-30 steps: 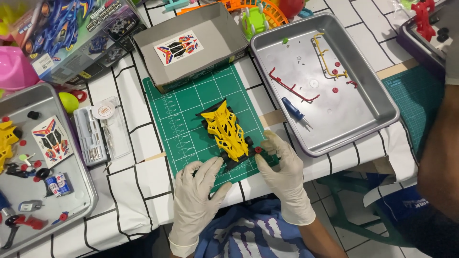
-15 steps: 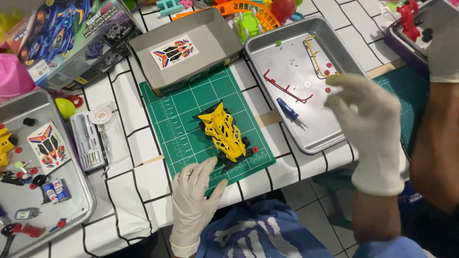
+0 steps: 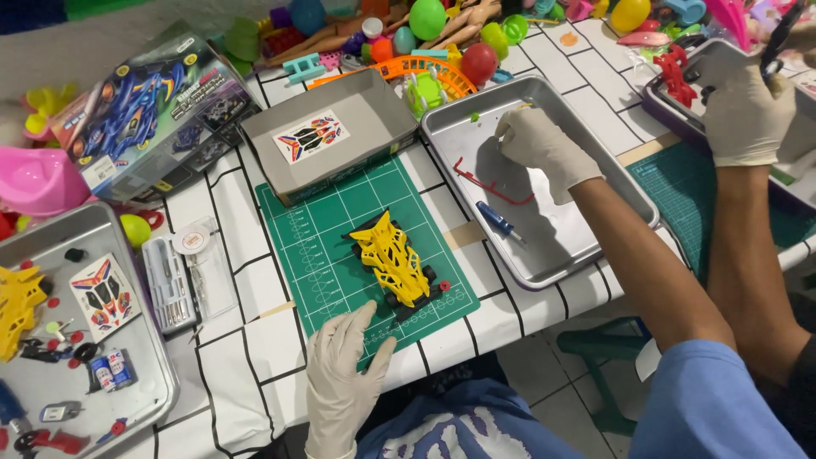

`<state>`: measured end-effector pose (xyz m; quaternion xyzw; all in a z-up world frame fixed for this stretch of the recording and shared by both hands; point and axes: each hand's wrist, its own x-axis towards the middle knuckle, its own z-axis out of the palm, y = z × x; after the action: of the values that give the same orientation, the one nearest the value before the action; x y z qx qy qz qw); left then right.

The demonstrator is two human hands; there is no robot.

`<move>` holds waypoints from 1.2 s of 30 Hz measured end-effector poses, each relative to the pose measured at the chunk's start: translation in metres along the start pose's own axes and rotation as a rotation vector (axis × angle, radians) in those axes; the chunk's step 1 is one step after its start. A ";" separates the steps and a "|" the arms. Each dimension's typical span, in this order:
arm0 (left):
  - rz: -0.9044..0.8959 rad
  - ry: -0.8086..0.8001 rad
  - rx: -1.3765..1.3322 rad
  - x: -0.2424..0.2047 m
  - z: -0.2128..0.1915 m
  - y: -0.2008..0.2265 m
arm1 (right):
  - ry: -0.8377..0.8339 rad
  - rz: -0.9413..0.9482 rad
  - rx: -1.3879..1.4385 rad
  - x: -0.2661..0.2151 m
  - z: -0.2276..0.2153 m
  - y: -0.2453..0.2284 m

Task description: The person assembles a remote control car on a green cutting mat. They attach wheels to the black chassis, place a yellow body shell over the frame, and use a screwdriver to secure the components.

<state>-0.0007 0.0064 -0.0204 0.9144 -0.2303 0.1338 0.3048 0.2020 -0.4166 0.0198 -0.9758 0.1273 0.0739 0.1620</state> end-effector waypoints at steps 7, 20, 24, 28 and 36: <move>0.024 0.036 0.025 -0.003 0.006 -0.007 | 0.111 0.005 0.195 -0.039 -0.068 -0.016; 0.029 0.028 0.068 -0.004 0.014 -0.012 | 0.422 0.171 0.647 -0.097 -0.070 0.043; -0.025 -0.011 0.077 -0.005 0.014 -0.011 | 0.451 0.140 0.778 -0.103 -0.063 0.052; -0.003 0.006 0.079 -0.004 0.014 -0.009 | 0.434 0.139 0.782 -0.121 -0.062 0.027; -0.006 0.075 0.050 0.002 0.005 0.006 | 0.405 -0.044 0.920 -0.180 -0.040 -0.025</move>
<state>-0.0013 -0.0022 -0.0203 0.9167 -0.2125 0.1729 0.2908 0.0411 -0.3663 0.0980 -0.8005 0.1551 -0.1840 0.5489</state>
